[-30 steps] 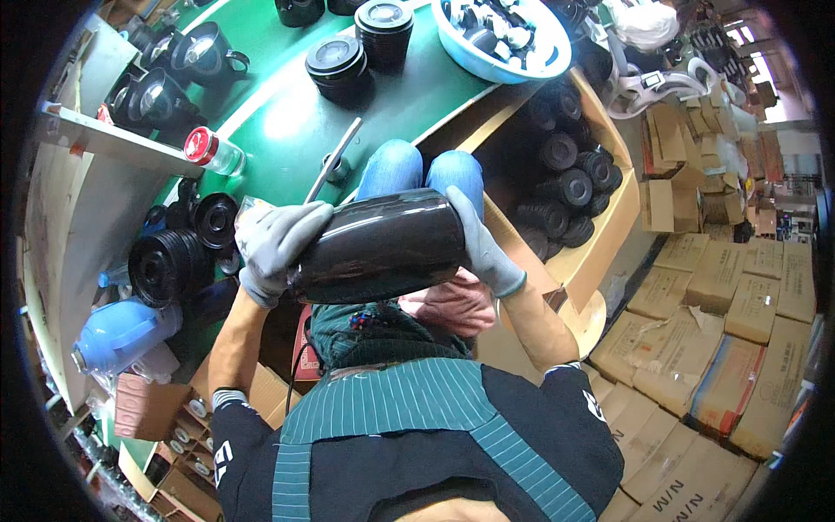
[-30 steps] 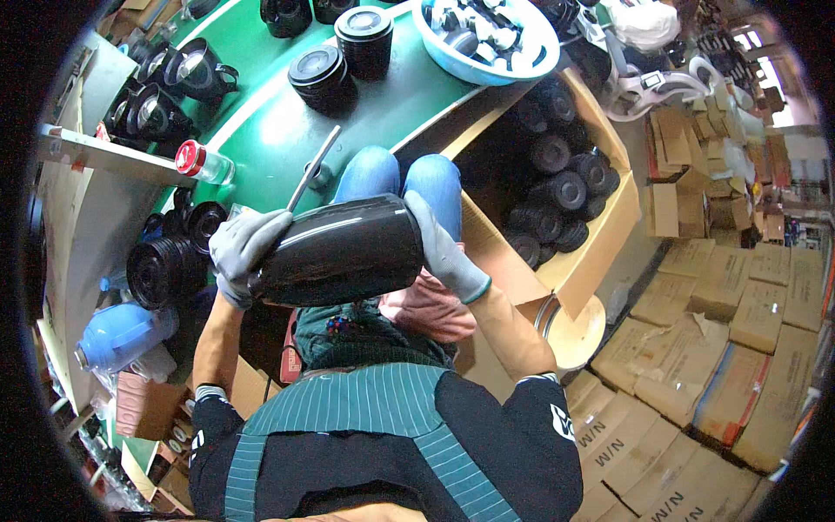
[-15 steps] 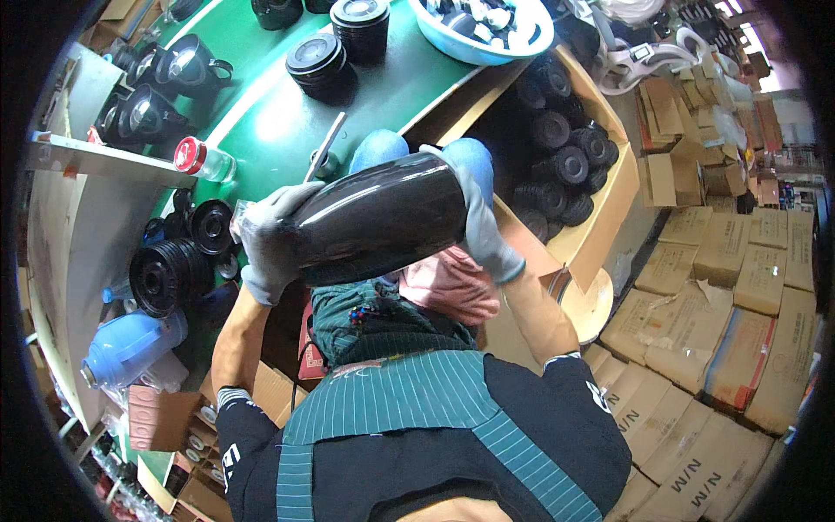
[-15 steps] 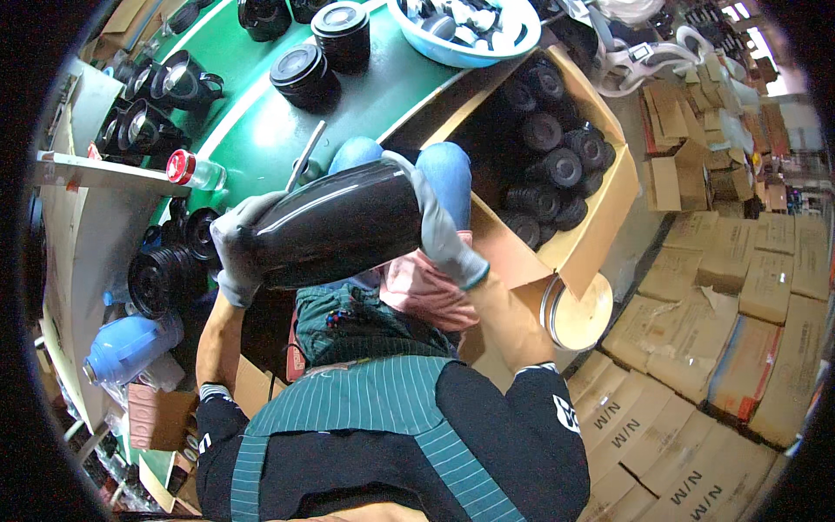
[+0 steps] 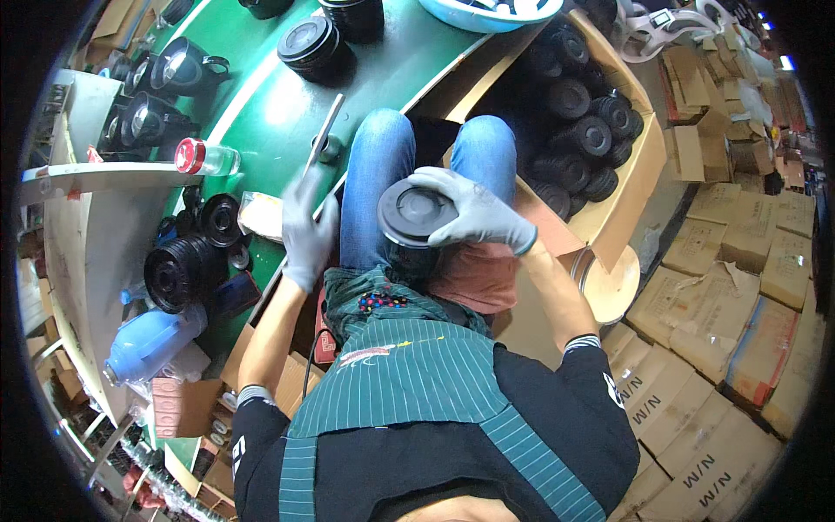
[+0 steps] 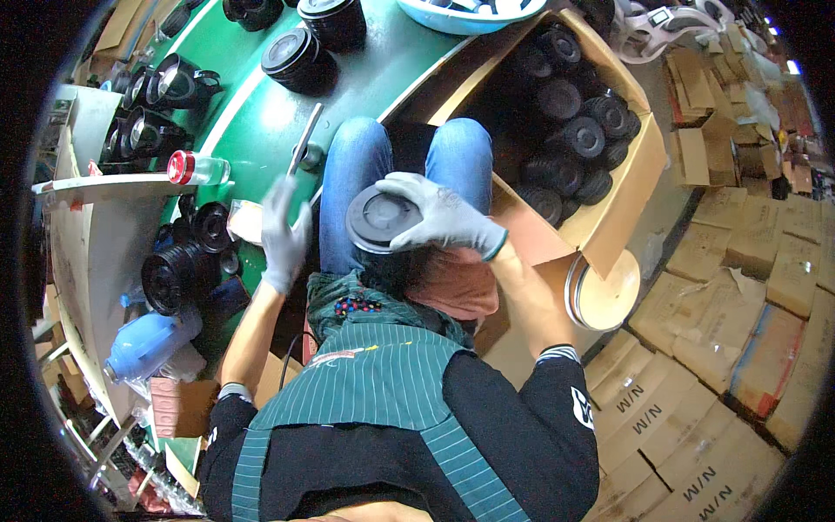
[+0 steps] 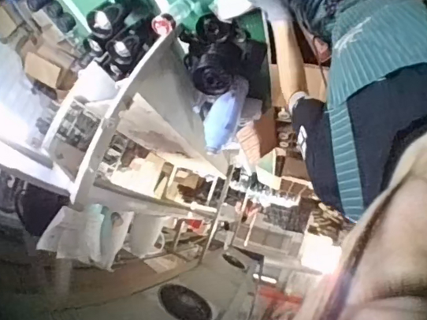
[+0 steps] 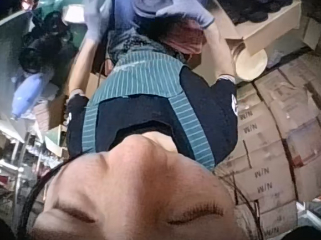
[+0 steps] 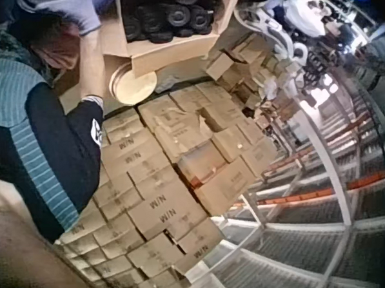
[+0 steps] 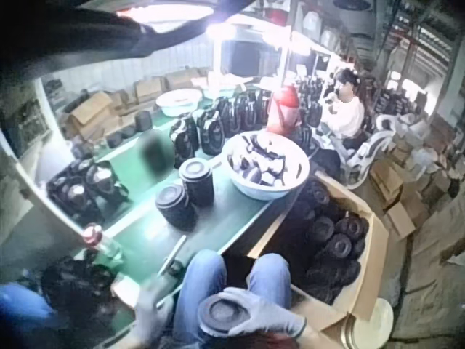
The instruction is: The person sits on the floor and repeatedly picks up black cylindrical containers, inserts a metal rod into the base, and places the assembled units into a cardboard box. The person handles the containers one at a time, using a cloth to wipe the interior before assembly.
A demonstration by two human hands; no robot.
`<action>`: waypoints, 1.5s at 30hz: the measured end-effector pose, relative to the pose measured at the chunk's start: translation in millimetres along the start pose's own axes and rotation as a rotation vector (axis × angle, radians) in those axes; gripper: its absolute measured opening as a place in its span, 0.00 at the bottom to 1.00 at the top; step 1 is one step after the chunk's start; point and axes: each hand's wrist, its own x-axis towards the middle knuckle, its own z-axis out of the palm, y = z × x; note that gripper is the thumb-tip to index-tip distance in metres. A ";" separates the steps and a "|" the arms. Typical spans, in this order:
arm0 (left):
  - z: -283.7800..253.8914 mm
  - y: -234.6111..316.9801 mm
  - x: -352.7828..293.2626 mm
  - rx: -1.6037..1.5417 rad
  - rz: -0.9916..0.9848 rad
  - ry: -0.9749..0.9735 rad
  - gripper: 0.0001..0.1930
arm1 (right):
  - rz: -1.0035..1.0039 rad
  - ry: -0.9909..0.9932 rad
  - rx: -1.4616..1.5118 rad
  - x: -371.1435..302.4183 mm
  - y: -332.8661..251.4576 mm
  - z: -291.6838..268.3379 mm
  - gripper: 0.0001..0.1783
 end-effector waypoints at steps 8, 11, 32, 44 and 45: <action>32.3 -77.9 68.2 -0.001 -0.291 -0.206 0.22 | 0.007 0.152 0.091 -1.3 10.4 12.6 0.62; -22.3 -13.1 102.9 -0.315 -0.163 -0.368 0.19 | 0.037 0.421 0.669 -1.4 18.6 20.8 0.63; -49.9 177.3 54.5 -0.190 0.124 -0.490 0.42 | 0.076 0.070 1.619 97.1 45.5 23.4 0.32; -43.3 130.7 52.6 -0.663 -0.227 -0.502 0.29 | -0.084 0.479 1.235 13.1 39.4 22.0 0.25; -41.9 128.6 52.3 -0.709 -0.313 -0.506 0.29 | -0.118 0.442 1.224 15.3 38.1 21.9 0.24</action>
